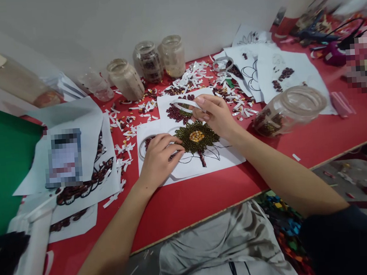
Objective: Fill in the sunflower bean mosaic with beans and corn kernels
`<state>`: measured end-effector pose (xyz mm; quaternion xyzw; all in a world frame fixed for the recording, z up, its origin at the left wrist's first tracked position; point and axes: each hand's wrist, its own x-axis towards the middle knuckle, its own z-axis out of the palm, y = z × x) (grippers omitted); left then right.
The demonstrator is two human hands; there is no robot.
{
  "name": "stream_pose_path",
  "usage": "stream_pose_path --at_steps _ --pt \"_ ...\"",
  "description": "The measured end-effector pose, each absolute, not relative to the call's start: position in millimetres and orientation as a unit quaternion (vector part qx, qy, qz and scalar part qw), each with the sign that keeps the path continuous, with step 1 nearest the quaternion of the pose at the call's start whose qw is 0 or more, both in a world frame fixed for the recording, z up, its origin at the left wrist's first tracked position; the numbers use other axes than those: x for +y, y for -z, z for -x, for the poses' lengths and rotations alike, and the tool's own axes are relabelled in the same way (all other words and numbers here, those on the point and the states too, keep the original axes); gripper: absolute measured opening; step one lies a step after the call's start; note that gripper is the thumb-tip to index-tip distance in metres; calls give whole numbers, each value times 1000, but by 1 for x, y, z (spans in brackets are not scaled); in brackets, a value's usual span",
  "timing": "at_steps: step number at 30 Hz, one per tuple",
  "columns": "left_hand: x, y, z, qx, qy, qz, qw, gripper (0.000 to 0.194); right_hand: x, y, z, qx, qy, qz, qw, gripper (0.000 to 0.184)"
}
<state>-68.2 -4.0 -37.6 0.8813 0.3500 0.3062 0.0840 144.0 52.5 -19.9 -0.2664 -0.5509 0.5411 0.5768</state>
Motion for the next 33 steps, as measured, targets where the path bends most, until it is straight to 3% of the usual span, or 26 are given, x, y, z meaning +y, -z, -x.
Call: stream_pose_path --at_steps 22,33 --pt "-9 37 63 358 -297 -883 56 13 53 20 -143 -546 -546 273 574 39" --pt "-10 33 59 302 -257 -918 -23 16 53 20 -142 -544 -546 254 584 40"
